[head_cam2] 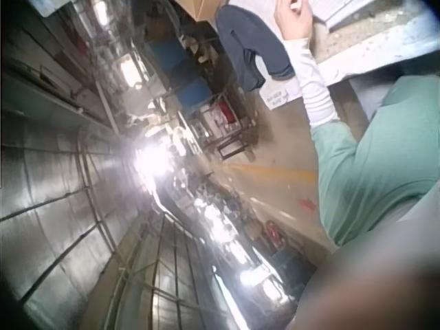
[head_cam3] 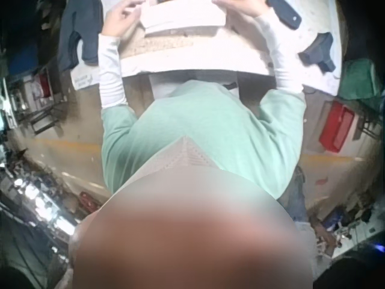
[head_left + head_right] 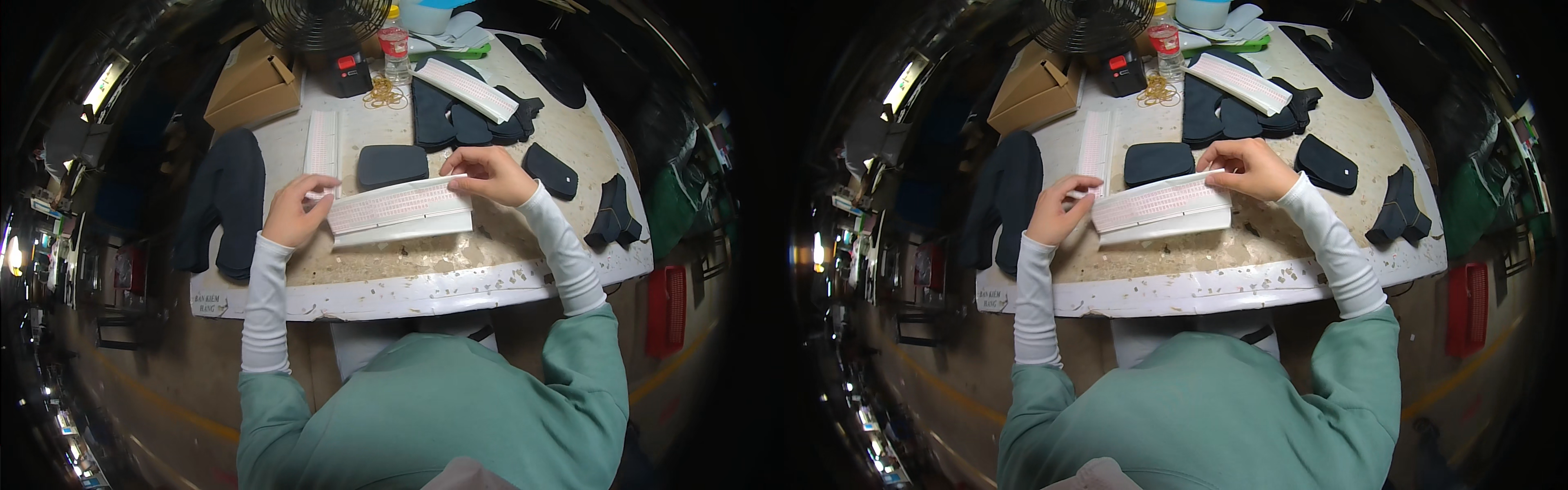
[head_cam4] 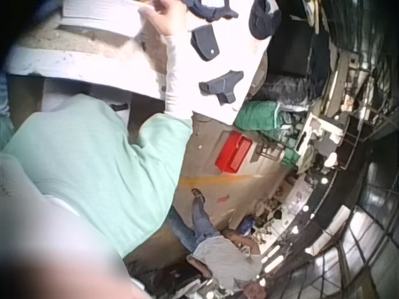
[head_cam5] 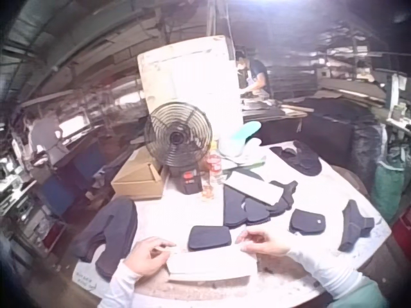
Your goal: The person assembles black foam-like footwear parts by inserting small white fasteners into pre-cut holes. They repeatedly pick parts, align them, insert fasteners, and stack the finished pieces. The person also uses a rubber band to bundle a stack of parts.
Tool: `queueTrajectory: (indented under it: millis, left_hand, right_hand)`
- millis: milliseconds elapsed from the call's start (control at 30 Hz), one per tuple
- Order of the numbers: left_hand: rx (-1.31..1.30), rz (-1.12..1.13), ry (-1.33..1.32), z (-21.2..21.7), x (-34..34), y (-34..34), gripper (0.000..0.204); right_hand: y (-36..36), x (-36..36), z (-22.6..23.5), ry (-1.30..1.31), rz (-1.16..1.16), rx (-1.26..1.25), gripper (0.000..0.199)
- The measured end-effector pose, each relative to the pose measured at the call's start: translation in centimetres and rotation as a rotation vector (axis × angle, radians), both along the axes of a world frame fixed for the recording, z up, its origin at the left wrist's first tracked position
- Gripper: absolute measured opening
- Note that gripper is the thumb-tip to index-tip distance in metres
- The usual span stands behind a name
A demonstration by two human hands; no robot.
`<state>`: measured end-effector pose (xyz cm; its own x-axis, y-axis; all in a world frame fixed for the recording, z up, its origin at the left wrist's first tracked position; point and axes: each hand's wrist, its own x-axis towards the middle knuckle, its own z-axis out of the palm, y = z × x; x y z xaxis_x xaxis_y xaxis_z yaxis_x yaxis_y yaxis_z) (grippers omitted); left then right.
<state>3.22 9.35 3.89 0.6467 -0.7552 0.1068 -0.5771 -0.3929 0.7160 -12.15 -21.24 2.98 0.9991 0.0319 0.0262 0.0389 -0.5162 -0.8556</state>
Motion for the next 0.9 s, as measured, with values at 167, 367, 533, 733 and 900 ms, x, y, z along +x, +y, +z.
queueTrajectory:
  millis: [167,367,533,733,900]
  left_hand:
    - [-0.124,-0.182,-0.249,0.6,-1.1,-4.6,0.027]
    - [-0.003,-0.248,0.314,-1.7,-1.3,-8.8,0.036]
    - [-0.059,-0.259,0.505,-3.2,-0.2,-8.6,0.031]
    - [-0.124,-0.236,0.533,-3.4,-0.8,-8.4,0.028]
    - [-0.085,-0.214,0.526,-3.1,-0.8,-8.3,0.024]
  right_hand:
    - [2.0,2.0,-0.5,-0.095,-0.034,0.111,0.021]
    - [2.4,1.7,-2.5,-0.25,-0.121,0.254,0.018]
    - [1.8,1.5,-3.8,-0.14,-0.106,0.285,0.023]
    - [2.2,1.4,-4.2,-0.027,-0.096,0.303,0.024]
    - [2.6,1.1,-3.9,0.048,-0.173,0.349,0.023]
